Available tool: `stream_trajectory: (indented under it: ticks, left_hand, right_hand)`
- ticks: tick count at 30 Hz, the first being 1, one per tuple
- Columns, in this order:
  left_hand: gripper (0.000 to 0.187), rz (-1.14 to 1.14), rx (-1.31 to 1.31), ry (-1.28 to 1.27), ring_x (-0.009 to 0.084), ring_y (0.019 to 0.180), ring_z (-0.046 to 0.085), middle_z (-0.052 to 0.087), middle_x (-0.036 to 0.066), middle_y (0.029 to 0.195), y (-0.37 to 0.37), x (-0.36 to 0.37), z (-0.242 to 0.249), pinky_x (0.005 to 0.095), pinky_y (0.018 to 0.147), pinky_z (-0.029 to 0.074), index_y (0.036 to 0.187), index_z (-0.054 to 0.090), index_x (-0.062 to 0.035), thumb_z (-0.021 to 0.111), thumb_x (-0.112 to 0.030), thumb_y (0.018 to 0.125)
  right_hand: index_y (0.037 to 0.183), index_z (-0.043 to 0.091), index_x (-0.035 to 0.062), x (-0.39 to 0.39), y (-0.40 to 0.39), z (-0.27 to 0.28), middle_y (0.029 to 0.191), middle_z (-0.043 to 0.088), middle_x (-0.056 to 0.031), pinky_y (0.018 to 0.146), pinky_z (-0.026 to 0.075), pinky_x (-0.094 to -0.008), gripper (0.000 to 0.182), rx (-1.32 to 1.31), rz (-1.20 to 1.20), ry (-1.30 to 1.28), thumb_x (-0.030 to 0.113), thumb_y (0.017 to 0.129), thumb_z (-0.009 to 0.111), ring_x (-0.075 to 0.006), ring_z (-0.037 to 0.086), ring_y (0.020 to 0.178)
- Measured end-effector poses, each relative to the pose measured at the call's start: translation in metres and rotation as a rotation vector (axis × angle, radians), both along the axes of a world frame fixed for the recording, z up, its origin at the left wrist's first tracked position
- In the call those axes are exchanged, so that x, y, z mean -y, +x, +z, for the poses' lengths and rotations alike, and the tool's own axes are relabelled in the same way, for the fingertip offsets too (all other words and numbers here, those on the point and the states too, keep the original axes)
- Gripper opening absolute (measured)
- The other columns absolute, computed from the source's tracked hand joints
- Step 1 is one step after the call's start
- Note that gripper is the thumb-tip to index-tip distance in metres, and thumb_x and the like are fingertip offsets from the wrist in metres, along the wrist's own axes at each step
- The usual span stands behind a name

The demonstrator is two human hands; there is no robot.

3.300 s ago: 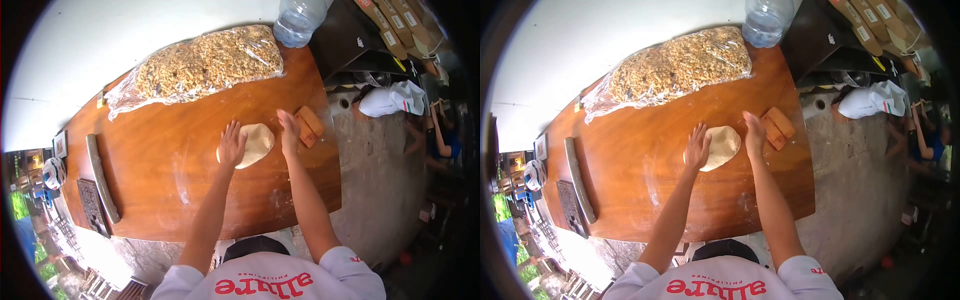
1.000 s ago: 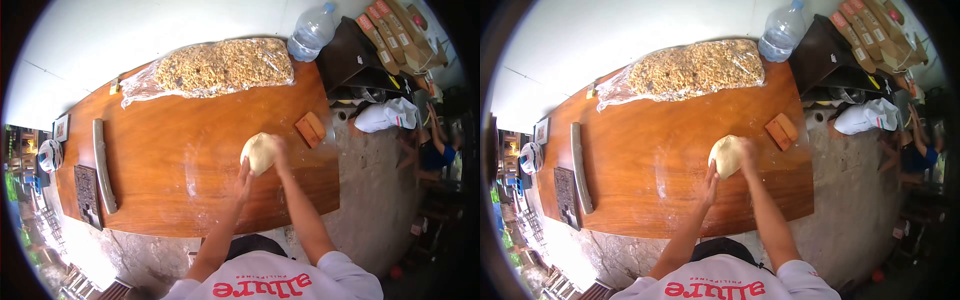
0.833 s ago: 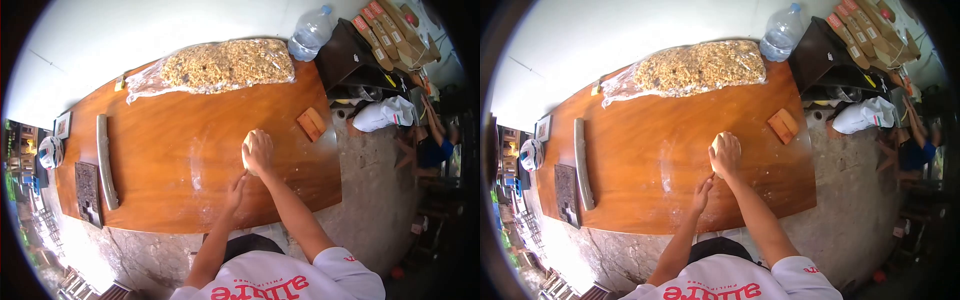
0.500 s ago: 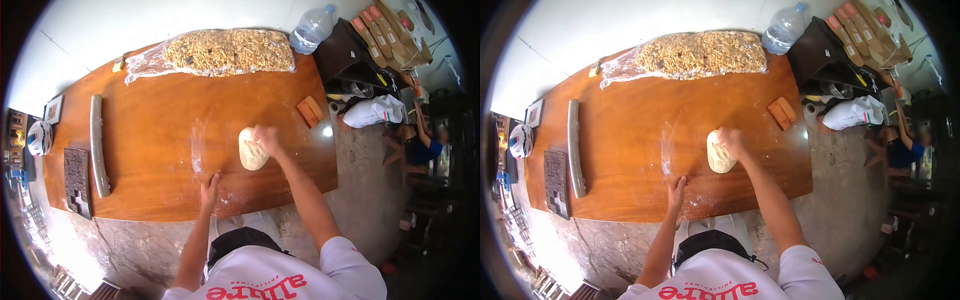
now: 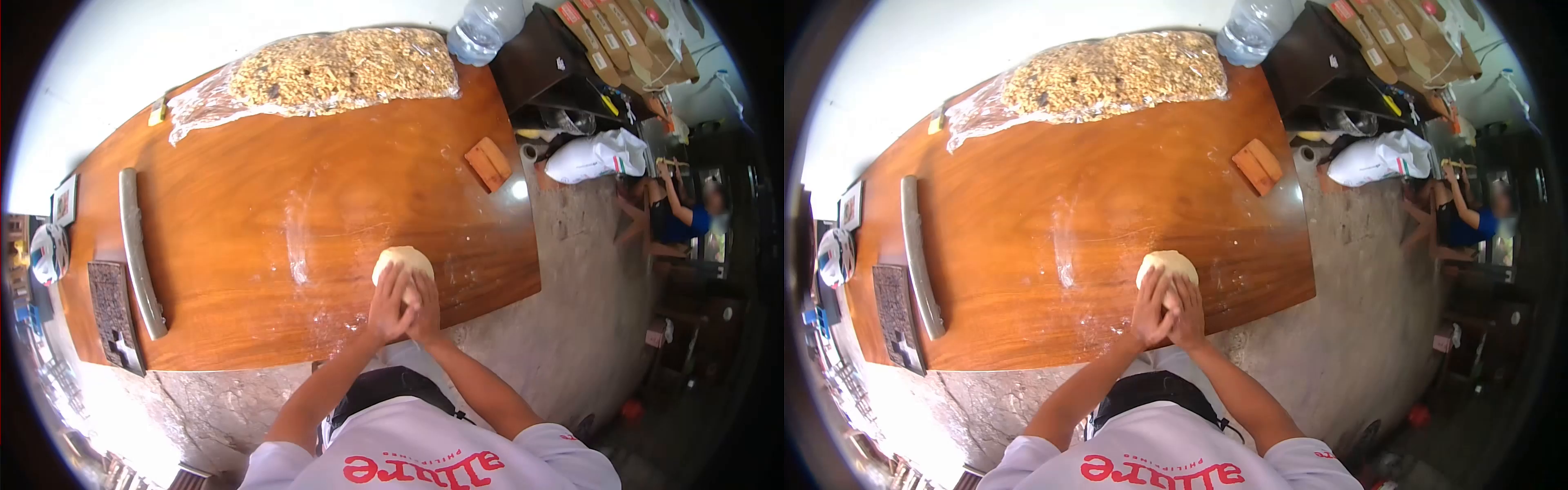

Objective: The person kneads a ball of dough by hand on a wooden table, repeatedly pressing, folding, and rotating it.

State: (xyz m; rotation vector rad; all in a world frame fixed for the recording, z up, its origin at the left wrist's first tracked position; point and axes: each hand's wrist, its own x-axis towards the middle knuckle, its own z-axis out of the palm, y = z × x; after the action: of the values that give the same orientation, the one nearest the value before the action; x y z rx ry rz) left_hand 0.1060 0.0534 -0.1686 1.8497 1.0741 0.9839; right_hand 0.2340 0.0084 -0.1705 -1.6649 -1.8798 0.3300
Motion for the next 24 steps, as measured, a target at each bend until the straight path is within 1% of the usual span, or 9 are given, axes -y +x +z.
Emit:
stream_trajectory:
  ticks: [3,8,11,14,18,20,21,23,24]
  left_hand:
    - [0.066,-0.086,-0.089,-0.033,0.0522,0.147,0.027,0.036,0.03,0.155,0.0,0.018,-0.011,0.0595,0.121,0.018,0.143,0.046,0.008,0.053,-0.039,0.097]
    - [0.063,-0.064,-0.239,-0.085,0.0483,0.15,0.022,0.031,0.025,0.161,0.029,-0.085,-0.007,0.0589,0.123,0.013,0.151,0.043,-0.0036,0.05,-0.036,0.098]
    - [0.063,0.139,-0.321,-0.071,0.0482,0.151,0.02,0.027,0.024,0.164,0.047,-0.155,-0.023,0.059,0.123,0.012,0.154,0.042,-0.008,0.048,-0.037,0.098]
    - [0.062,0.358,-0.353,-0.058,0.0482,0.151,0.019,0.026,0.023,0.164,0.058,-0.222,-0.033,0.0581,0.124,0.013,0.154,0.043,-0.0098,0.046,-0.038,0.099]
    - [0.057,0.574,-0.483,-0.007,0.0447,0.152,0.02,0.03,0.019,0.164,0.067,-0.317,-0.039,0.0565,0.124,0.014,0.154,0.042,-0.0099,0.037,-0.04,0.106]
    - [0.055,0.532,-0.464,0.041,0.0432,0.152,0.022,0.033,0.019,0.162,0.064,-0.327,-0.045,0.0552,0.124,0.015,0.153,0.044,-0.0091,0.037,-0.038,0.106]
    - [0.053,0.475,-0.444,0.072,0.0417,0.152,0.024,0.036,0.019,0.16,0.059,-0.324,-0.043,0.0538,0.124,0.016,0.151,0.046,-0.0083,0.038,-0.035,0.107]
    - [0.051,0.154,-0.212,-0.11,0.0367,0.149,0.033,0.044,0.018,0.156,0.054,-0.301,-0.029,0.0494,0.125,0.016,0.151,0.045,-0.0044,0.034,-0.032,0.11]
    - [0.051,0.006,-0.12,-0.2,0.0355,0.148,0.035,0.044,0.019,0.156,0.051,-0.285,-0.031,0.0478,0.125,0.017,0.152,0.043,-0.0033,0.035,-0.031,0.11]
  right_hand:
    - [0.149,0.042,0.0023,0.023,0.005,-0.021,0.157,0.039,-0.0223,0.12,0.023,-0.0569,0.058,0.04,0.006,-0.085,0.035,0.101,0.049,-0.0427,0.033,0.147]
    - [0.154,0.035,0.0023,-0.059,0.019,-0.024,0.161,0.03,-0.0236,0.12,0.008,-0.0653,0.068,0.131,-0.062,-0.2,0.039,0.098,0.05,-0.045,0.025,0.15]
    - [0.154,0.035,0.0028,-0.15,0.029,-0.017,0.161,0.03,-0.0239,0.12,0.011,-0.0641,0.069,0.297,-0.184,-0.149,0.037,0.097,0.052,-0.0445,0.024,0.151]
    - [0.155,0.037,0.0118,-0.236,0.042,-0.013,0.161,0.029,-0.0252,0.118,0.013,-0.0668,0.064,0.184,-0.239,-0.168,0.035,0.098,0.053,-0.0441,0.024,0.15]
    - [0.155,0.037,0.0116,-0.333,0.057,-0.009,0.162,0.027,-0.0242,0.119,0.016,-0.0631,0.065,0.154,-0.19,-0.062,0.031,0.096,0.056,-0.043,0.026,0.15]
    - [0.145,0.05,0.0053,-0.358,0.058,-0.005,0.151,0.046,-0.0224,0.118,0.028,-0.0515,0.053,0.033,-0.12,0.1,0.024,0.096,0.055,-0.0389,0.041,0.142]
    - [0.145,0.05,0.0053,-0.366,0.064,-0.018,0.151,0.046,-0.0224,0.118,0.028,-0.0515,0.053,0.017,-0.118,0.11,0.024,0.096,0.055,-0.0389,0.041,0.142]
    - [0.133,0.061,0.0019,-0.374,0.089,-0.054,0.136,0.061,-0.0216,0.112,0.04,-0.0409,0.041,-0.759,0.101,-0.113,0.019,0.096,0.057,-0.0331,0.057,0.129]
    - [0.128,0.064,-0.0005,-0.365,0.095,-0.03,0.13,0.065,-0.0195,0.109,0.043,-0.0391,0.036,-0.853,-0.043,-0.073,0.017,0.097,0.056,-0.031,0.06,0.125]
